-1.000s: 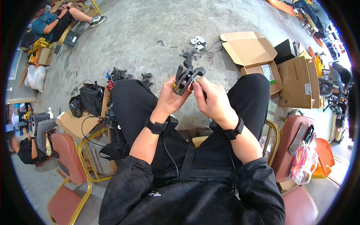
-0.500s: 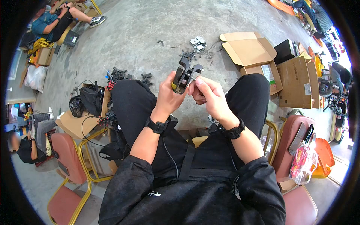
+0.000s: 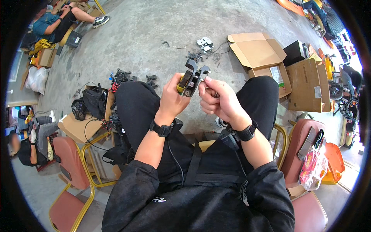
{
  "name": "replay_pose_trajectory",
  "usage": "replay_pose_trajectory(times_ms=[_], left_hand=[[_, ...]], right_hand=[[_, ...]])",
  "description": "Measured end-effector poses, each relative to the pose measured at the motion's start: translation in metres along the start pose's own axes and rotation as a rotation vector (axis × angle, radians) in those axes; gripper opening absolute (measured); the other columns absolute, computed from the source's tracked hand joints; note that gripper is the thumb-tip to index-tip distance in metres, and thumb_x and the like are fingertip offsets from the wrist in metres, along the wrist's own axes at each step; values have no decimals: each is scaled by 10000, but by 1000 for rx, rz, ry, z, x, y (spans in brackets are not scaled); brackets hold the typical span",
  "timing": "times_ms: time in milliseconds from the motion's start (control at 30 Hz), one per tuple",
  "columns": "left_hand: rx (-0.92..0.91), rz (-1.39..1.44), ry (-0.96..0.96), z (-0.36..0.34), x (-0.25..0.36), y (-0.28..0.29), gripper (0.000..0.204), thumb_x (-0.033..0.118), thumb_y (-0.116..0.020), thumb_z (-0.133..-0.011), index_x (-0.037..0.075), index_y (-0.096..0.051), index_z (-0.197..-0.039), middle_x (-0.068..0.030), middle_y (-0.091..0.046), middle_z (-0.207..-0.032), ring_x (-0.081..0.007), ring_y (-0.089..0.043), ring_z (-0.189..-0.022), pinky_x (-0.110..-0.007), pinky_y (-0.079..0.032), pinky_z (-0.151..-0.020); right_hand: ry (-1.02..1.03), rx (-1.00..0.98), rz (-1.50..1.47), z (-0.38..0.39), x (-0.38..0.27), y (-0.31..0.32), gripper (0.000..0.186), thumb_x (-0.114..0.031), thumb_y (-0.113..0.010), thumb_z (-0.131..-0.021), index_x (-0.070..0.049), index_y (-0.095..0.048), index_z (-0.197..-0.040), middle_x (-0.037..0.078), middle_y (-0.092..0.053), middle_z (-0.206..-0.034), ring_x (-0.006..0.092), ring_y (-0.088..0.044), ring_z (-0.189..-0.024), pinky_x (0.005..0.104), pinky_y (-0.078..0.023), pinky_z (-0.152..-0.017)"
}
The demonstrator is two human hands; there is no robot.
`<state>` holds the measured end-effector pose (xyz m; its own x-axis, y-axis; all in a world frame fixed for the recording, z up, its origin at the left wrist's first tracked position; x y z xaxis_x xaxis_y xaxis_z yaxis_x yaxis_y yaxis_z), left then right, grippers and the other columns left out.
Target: The person uses a pair of pliers and a thin metal tool to remove and replace components inside a small black mechanical assembly while sitting on a chair.
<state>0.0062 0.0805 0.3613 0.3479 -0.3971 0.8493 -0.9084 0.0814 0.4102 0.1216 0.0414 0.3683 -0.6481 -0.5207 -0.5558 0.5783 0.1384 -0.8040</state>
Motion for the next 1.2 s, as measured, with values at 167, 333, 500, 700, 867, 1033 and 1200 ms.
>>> replay_pose_trajectory(times_ms=[167,333,500,700,867,1033,1200], left_hand=[[-3,-5,1,0,2,2,228,-32,-633,-680,37,-526,-869,-110,-591,-728,-262,-590,-653,-334,-451,-592],[-37,68,75,1,-3,-3,185,-10,-641,-705,31,-530,-847,-106,-602,-739,-219,-597,-649,-307,-454,-592],[-93,76,131,2,-2,-4,195,34,-664,-738,25,-561,-903,-96,-608,-734,-181,-593,-642,-288,-455,-599],[-101,103,79,1,-3,-5,201,30,-669,-739,21,-570,-913,-96,-628,-763,-155,-608,-677,-273,-461,-614],[-111,104,137,0,-2,-6,202,27,-668,-739,22,-572,-917,-84,-633,-749,-147,-610,-672,-275,-466,-618],[-89,110,116,1,-3,-6,194,31,-665,-746,24,-573,-917,-80,-631,-738,-137,-608,-671,-273,-467,-617],[-64,97,110,2,-10,-5,182,42,-659,-746,25,-555,-893,-75,-607,-703,-142,-578,-625,-278,-458,-595]], right_hand=[[164,134,352,1,-8,1,322,-239,-381,-970,-15,-524,-789,-61,-279,-510,52,-224,-430,225,-192,-417],[453,357,1013,11,-21,-1,175,-164,-499,-922,-16,-536,-837,26,-482,-568,129,-445,-442,294,-351,-436],[834,351,1671,18,-35,-26,86,-104,-540,-866,-27,-530,-829,146,-553,-594,305,-569,-517,374,-421,-482],[547,389,1260,11,-28,-6,152,-159,-508,-900,-25,-566,-861,75,-502,-556,163,-497,-443,302,-373,-457],[409,306,874,6,-17,4,222,-208,-478,-926,-16,-581,-885,-4,-458,-589,52,-386,-545,233,-329,-497],[410,309,862,6,-17,3,229,-216,-478,-927,-16,-583,-888,-11,-458,-607,41,-381,-577,223,-327,-513],[267,145,449,-1,-11,5,261,-233,-445,-943,-29,-564,-833,-36,-381,-575,51,-317,-535,223,-277,-486]])
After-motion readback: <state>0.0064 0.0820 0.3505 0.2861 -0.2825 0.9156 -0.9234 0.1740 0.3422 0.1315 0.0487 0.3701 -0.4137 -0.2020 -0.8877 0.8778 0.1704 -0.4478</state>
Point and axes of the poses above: each hand's wrist, its own z-axis away from the middle knuckle, its own y-axis out of the back of the hand, x = y × z, the point moved 6 cm from there along -z, towards the middle knuckle
